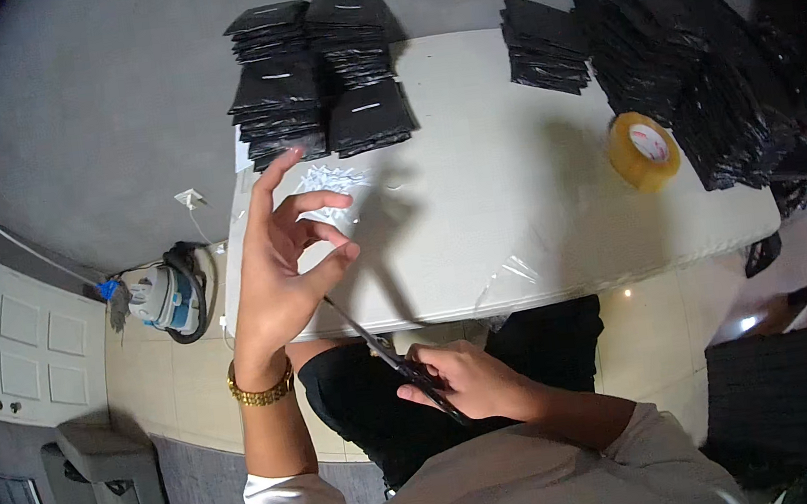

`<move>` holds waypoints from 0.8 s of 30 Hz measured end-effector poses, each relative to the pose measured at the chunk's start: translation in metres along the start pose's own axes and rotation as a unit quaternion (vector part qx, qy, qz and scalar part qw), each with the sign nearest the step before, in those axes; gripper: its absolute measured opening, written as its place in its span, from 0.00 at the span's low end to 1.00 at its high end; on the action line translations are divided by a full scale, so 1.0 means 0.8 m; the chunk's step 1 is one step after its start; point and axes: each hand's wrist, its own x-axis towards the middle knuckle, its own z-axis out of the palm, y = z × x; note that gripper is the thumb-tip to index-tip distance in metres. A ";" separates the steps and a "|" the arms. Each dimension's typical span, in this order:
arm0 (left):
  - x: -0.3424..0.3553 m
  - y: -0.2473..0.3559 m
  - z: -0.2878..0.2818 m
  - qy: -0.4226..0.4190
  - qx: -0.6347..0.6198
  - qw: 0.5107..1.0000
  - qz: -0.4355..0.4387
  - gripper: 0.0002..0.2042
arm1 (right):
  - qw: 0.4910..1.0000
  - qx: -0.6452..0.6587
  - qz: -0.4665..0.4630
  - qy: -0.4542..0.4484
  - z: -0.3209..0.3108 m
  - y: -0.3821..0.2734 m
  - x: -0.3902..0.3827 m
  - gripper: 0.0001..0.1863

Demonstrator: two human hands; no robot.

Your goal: Cutting and taping labels onto black mailing envelopes.

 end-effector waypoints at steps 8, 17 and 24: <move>-0.029 -0.024 0.026 0.010 -0.018 0.999 0.029 0.43 | 0.990 -0.110 -0.037 -0.077 -0.022 0.028 -0.041 0.24; -0.108 -0.082 0.098 0.173 0.061 0.983 0.027 0.41 | 0.980 -0.194 0.038 0.004 -0.188 -0.066 -0.126 0.25; -0.115 -0.088 0.193 0.141 0.181 0.971 0.063 0.46 | 0.976 -0.117 0.036 0.181 -0.171 -0.043 -0.130 0.27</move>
